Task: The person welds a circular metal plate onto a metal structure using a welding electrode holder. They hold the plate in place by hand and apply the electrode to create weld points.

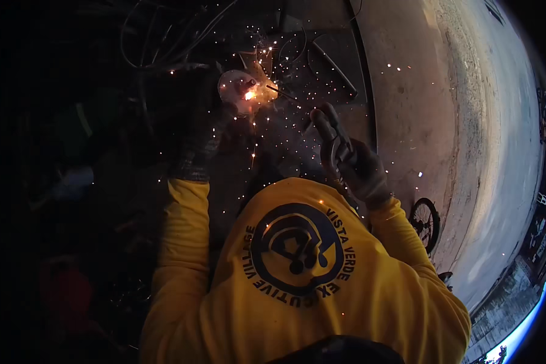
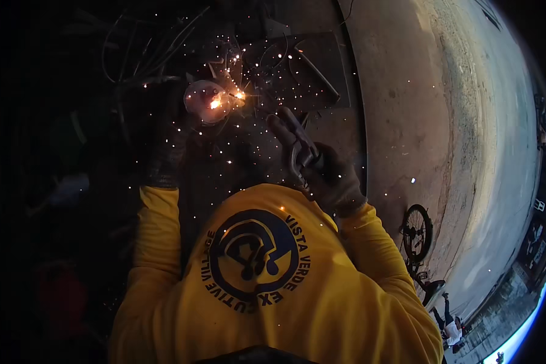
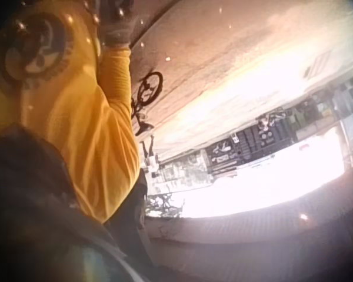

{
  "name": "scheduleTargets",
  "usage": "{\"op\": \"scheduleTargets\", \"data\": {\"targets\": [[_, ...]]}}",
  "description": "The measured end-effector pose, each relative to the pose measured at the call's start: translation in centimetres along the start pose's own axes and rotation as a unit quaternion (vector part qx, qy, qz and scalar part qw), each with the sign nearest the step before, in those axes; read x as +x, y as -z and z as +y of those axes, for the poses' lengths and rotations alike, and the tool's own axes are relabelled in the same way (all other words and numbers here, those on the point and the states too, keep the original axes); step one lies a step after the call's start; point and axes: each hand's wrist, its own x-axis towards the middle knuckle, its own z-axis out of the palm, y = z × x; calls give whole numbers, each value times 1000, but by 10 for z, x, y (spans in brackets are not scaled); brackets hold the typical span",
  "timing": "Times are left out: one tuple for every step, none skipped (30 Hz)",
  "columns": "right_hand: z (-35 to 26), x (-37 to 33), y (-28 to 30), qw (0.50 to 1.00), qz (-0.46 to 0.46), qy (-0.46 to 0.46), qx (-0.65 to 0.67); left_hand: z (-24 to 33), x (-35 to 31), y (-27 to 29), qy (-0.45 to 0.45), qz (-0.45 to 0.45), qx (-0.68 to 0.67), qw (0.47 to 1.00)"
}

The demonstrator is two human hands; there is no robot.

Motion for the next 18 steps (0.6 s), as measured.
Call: {"op": "scheduleTargets", "data": {"targets": [[8, 1, 2, 999, 3, 21, -28, -2, 2, -2, 18, -6, -55, 998], [7, 3, 0, 998, 4, 43, -53, -5, 2, -3, 36, -10, -112, 993], [3, 3, 1, 997, -6, 19, -81, -9, 2, -4, 54, -12, -169, 984], [-3, 1, 2, 994, -17, -6, -109, -12, 2, -5, 56, -9, -189, 980], [-9, 1, 2, 990, -26, -31, -136, -15, 3, -6, 56, -7, -209, 976], [-10, 1, 0, 988, -28, -30, -147, -17, 4, -7, 40, 1, -193, 980], [-10, 2, -2, 987, -30, -29, -157, -18, 4, -7, 24, 9, -177, 984], [-10, 3, -4, 985, -33, -29, -168, -17, 4, -8, 37, 12, -176, 984], [-13, 4, -5, 985, -40, -41, -166, -16, 4, -9, 51, 14, -174, 983], [-16, 5, -5, 984, -47, -53, -163, -14, 4, -9, 64, 17, -173, 983], [-18, 6, -5, 983, -54, -65, -161, -13, 3, -9, 60, 15, -175, 983], [-15, 6, -4, 985, -54, -56, -153, -13, 3, -9, 56, 13, -176, 983], [-9, 6, -5, 987, -53, -47, -146, -12, 3, -9, 51, 10, -178, 983], [-7, 6, -5, 988, -52, -37, -137, -14, 3, -9, 56, 13, -177, 983], [-7, 6, -5, 988, -51, -38, -140, -17, 3, -8, 61, 15, -175, 983], [-10, 7, -6, 988, -51, -38, -143, -18, 3, -8, 66, 18, -174, 982], [-12, 7, -6, 987, -50, -38, -146, -18, 3, -8, 64, 15, -172, 983], [-11, 7, -6, 987, -51, -41, -150, -17, 3, -8, 63, 12, -171, 983]]}}
